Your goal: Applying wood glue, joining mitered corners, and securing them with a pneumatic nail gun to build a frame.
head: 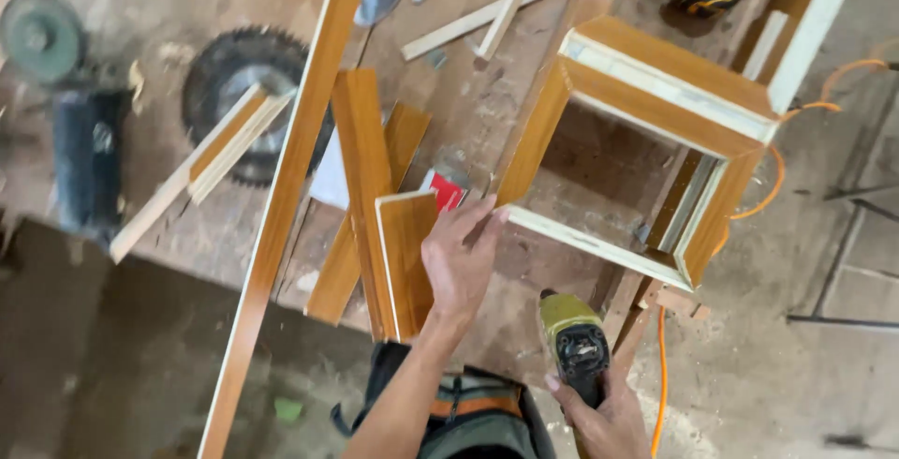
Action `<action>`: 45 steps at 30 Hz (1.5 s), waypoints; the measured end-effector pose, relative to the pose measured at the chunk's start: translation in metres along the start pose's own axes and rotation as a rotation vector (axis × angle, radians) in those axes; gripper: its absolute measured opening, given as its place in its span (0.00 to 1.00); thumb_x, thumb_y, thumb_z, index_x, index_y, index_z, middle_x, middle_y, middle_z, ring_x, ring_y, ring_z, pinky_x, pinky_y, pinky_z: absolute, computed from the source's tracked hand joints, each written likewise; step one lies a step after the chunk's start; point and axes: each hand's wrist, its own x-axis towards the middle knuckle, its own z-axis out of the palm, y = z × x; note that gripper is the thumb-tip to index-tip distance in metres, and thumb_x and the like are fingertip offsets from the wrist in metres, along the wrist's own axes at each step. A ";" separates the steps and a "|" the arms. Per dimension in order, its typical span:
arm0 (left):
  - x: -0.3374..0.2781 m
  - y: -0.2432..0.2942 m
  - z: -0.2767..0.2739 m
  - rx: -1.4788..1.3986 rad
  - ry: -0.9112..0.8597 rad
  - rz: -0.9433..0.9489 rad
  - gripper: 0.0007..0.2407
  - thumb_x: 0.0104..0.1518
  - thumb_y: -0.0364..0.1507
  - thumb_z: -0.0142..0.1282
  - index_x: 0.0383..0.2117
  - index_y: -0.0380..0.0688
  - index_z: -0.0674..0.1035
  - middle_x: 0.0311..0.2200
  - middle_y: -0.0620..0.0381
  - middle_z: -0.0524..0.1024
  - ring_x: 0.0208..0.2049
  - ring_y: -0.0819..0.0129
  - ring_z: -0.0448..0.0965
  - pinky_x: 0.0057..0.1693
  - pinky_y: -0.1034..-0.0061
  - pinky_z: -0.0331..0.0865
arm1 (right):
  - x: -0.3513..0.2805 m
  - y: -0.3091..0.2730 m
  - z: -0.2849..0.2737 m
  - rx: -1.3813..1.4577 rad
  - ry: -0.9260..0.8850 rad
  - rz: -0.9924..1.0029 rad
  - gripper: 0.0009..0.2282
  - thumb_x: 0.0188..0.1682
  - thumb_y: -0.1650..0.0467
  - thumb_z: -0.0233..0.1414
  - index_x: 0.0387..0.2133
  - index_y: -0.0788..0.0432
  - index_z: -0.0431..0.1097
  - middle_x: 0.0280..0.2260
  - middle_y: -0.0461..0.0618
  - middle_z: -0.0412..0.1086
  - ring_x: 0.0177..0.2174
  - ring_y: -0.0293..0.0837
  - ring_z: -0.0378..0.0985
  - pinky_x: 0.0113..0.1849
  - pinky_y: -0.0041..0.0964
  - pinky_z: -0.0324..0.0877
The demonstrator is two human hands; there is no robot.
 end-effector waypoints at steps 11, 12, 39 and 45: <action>0.013 -0.012 -0.005 -0.050 -0.087 0.030 0.09 0.55 0.27 0.67 0.41 0.39 0.85 0.40 0.51 0.83 0.41 0.61 0.83 0.46 0.73 0.76 | 0.006 -0.014 0.055 0.144 0.129 0.142 0.16 0.40 0.70 0.66 0.31 0.73 0.70 0.13 0.56 0.68 0.13 0.43 0.68 0.18 0.38 0.64; 0.014 -0.013 -0.004 -0.053 -0.093 0.034 0.09 0.55 0.27 0.67 0.41 0.39 0.85 0.40 0.51 0.83 0.41 0.61 0.83 0.46 0.73 0.76 | 0.006 -0.016 0.059 0.149 0.136 0.143 0.16 0.40 0.70 0.66 0.31 0.73 0.70 0.13 0.56 0.68 0.13 0.43 0.68 0.18 0.38 0.64; 0.114 -0.042 -0.003 -0.282 -0.729 -0.378 0.15 0.50 0.27 0.69 0.43 0.35 0.84 0.34 0.55 0.85 0.35 0.77 0.83 0.45 0.81 0.78 | 0.004 -0.046 0.054 -0.003 0.059 0.177 0.13 0.45 0.67 0.59 0.25 0.67 0.68 0.15 0.51 0.70 0.15 0.41 0.74 0.21 0.37 0.69; 0.111 -0.035 -0.001 -0.254 -0.684 -0.303 0.14 0.51 0.27 0.68 0.42 0.34 0.84 0.35 0.54 0.86 0.35 0.76 0.85 0.44 0.82 0.80 | 0.004 -0.059 0.055 0.150 0.066 0.168 0.10 0.45 0.68 0.57 0.30 0.65 0.68 0.14 0.50 0.66 0.15 0.41 0.69 0.21 0.38 0.65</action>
